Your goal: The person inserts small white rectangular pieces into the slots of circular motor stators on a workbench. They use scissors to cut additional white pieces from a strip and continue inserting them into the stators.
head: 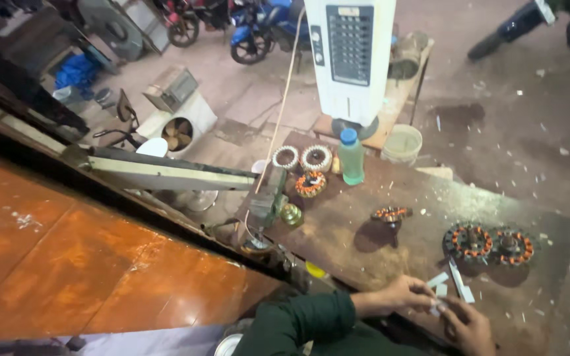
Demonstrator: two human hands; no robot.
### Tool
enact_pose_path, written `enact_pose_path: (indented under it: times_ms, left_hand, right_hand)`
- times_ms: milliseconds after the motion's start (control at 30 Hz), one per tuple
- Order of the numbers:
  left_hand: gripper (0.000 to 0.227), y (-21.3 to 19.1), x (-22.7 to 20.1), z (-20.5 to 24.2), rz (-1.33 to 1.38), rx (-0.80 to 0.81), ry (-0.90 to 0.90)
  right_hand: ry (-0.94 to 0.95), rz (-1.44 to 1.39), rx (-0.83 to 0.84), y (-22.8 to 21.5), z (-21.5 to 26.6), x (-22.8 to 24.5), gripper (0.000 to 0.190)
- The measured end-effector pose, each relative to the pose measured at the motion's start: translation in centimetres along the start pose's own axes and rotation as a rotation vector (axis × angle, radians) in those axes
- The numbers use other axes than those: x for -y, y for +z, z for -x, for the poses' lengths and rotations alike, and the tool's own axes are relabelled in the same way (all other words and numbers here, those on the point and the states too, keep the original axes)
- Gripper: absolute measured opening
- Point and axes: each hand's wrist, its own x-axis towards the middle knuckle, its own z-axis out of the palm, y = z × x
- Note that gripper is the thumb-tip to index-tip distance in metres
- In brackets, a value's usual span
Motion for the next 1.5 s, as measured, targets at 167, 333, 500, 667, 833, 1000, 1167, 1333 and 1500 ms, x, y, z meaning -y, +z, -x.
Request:
enact_pose_path:
  times_ms: [167,333,500,667,833,1000,1167,1333,1500]
  left_hand:
    - [0.02,0.6,0.0,-0.5,-0.137,0.066,0.261]
    - [0.021,2.3,-2.0,0.0,-0.347,-0.139,0.267]
    - [0.026,4.4,-2.9,-0.3,-0.37,-0.331,0.144]
    - [0.026,3.3,-1.6,-0.1,-0.472,-0.487,0.142]
    - [0.031,-0.1,-0.2,0.0,-0.477,-0.269,0.221]
    - [0.029,-0.9,1.6,-1.6,-0.13,-0.262,0.115]
    - [0.028,-4.3,4.1,-3.4,0.028,-0.402,0.088]
    - [0.033,-6.1,5.8,-4.3,0.166,-0.5,-0.039]
    - [0.036,-5.5,3.0,-5.4,0.226,-0.413,-0.051]
  right_hand:
    - [-0.166,0.272,-0.123,0.5,0.6,0.2,0.025]
    - [-0.151,0.258,-0.312,1.0,1.1,-0.8,0.019]
    - [-0.283,0.158,-0.445,1.5,1.9,0.3,0.018]
    - [-0.364,0.223,-0.513,2.2,3.2,2.1,0.018]
    - [-0.529,0.437,-0.312,1.2,1.8,3.0,0.028]
    - [-0.492,0.56,-0.218,0.7,-0.9,1.3,0.036]
    - [-0.129,1.248,-0.146,-2.5,-1.3,-3.9,0.038]
    - [-0.115,1.246,-0.105,-4.0,-2.7,-6.1,0.064]
    - [0.002,0.575,-0.06,-5.0,-1.5,-2.0,0.074]
